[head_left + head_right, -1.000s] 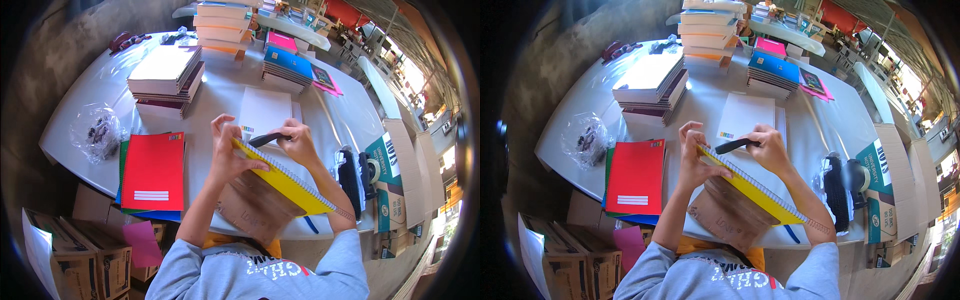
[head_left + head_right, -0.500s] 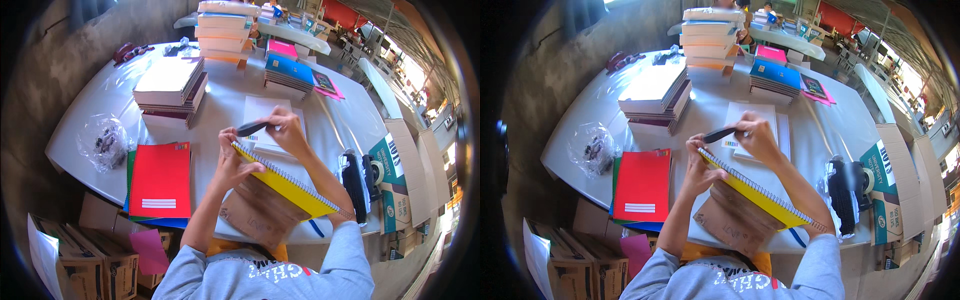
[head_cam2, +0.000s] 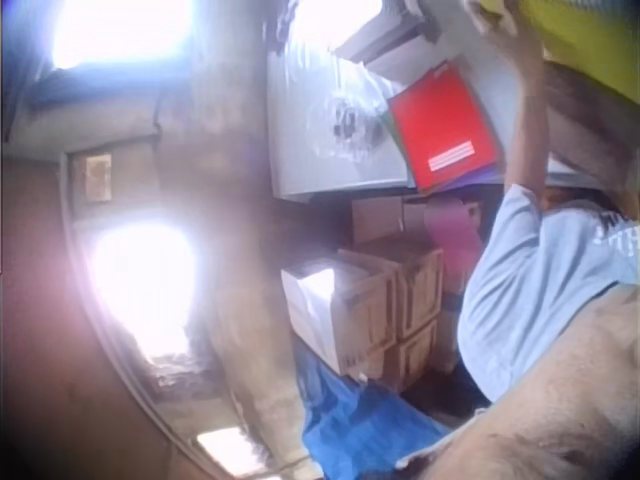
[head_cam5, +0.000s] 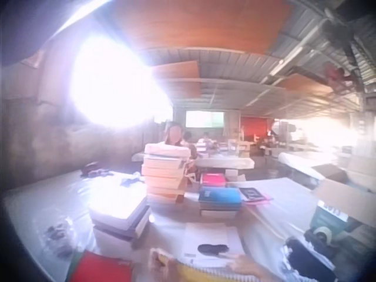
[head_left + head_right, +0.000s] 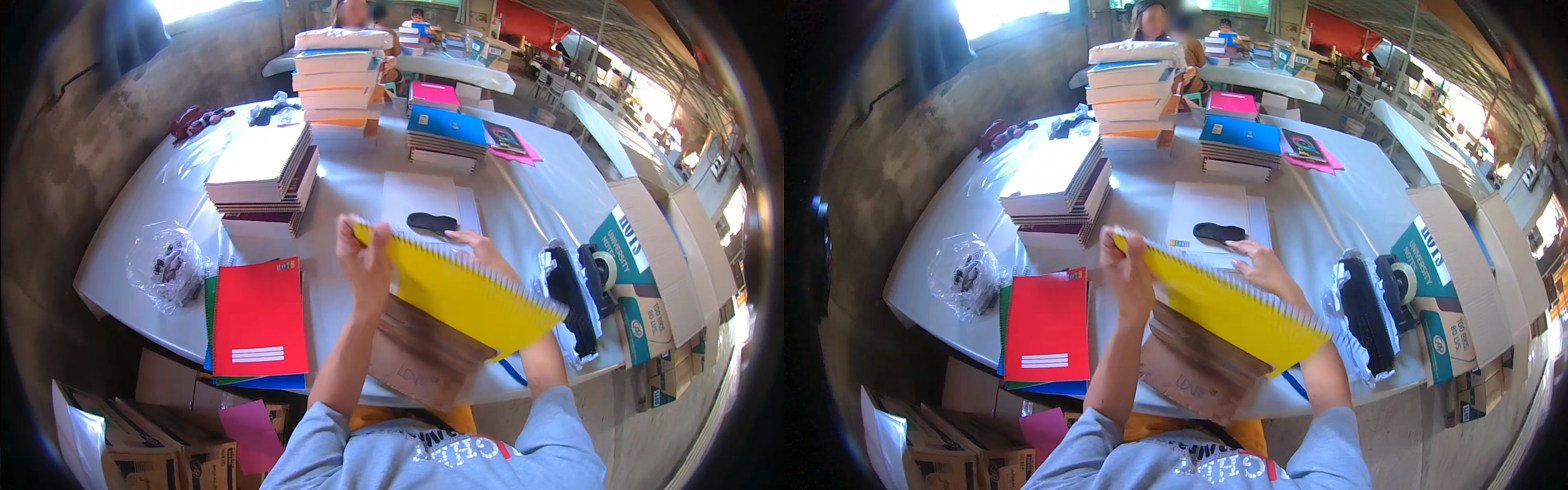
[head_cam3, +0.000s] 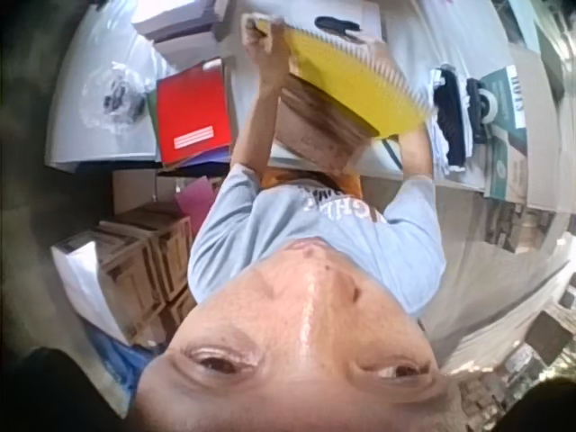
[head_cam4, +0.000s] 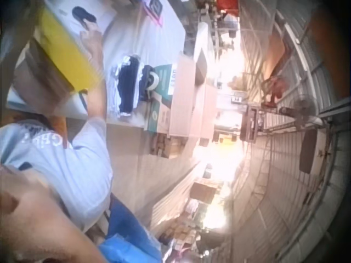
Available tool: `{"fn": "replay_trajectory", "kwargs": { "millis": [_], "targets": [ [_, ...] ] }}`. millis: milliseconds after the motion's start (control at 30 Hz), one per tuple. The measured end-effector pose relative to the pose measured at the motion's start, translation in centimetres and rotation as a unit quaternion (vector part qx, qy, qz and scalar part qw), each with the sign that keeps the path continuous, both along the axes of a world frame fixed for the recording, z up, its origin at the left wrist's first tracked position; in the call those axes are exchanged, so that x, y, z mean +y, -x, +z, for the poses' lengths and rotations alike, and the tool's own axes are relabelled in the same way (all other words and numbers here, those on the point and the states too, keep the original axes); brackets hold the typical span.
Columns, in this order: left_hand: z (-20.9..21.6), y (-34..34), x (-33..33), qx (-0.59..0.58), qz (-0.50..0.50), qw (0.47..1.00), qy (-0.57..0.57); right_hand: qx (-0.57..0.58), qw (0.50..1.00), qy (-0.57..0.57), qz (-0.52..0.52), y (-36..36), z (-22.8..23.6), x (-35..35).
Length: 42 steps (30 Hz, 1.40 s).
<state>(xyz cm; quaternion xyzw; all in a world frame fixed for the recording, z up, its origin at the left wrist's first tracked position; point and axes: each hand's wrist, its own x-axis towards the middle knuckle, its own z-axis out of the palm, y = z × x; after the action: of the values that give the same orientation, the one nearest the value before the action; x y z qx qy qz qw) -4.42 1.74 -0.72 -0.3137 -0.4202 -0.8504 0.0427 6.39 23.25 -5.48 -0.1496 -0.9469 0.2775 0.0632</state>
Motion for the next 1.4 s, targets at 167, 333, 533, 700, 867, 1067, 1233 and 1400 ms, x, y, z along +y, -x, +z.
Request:
{"fn": "replay_trajectory", "kwargs": {
  "millis": [167,333,533,700,867,1067,1233,1400],
  "targets": [
    [7.6,-0.1,3.7,-0.095,-0.053,0.983,-0.147,0.045,0.824,0.560,0.070,-5.7,6.2,-3.1],
    [10.0,0.0,5.2,-0.041,-0.140,0.956,-0.255,0.143,0.602,0.767,0.172,-5.4,7.3,-5.7],
    [6.6,0.0,0.3,-0.211,-0.283,0.935,-0.041,0.444,0.764,0.464,0.061,-7.7,9.6,-7.6],
    [2.2,1.5,-2.2,-0.264,-0.334,0.905,-0.013,0.395,0.886,0.242,0.002,-9.4,10.3,-9.4],
    [1.7,2.0,-3.7,-0.257,-0.295,0.920,0.030,0.383,0.898,0.214,-0.039,-10.0,10.5,-11.3],
    [1.7,1.4,-4.3,-0.206,-0.264,0.941,0.045,0.409,0.899,0.151,-0.043,-11.5,9.7,-11.6],
    [1.9,1.6,-5.1,-0.120,-0.205,0.964,0.116,0.396,0.918,0.030,0.010,-12.8,7.9,-11.4],
    [3.4,1.8,-7.8,-0.135,-0.190,0.961,0.151,0.356,0.934,-0.011,-0.004,-11.6,10.2,-13.5]
  ]
}}
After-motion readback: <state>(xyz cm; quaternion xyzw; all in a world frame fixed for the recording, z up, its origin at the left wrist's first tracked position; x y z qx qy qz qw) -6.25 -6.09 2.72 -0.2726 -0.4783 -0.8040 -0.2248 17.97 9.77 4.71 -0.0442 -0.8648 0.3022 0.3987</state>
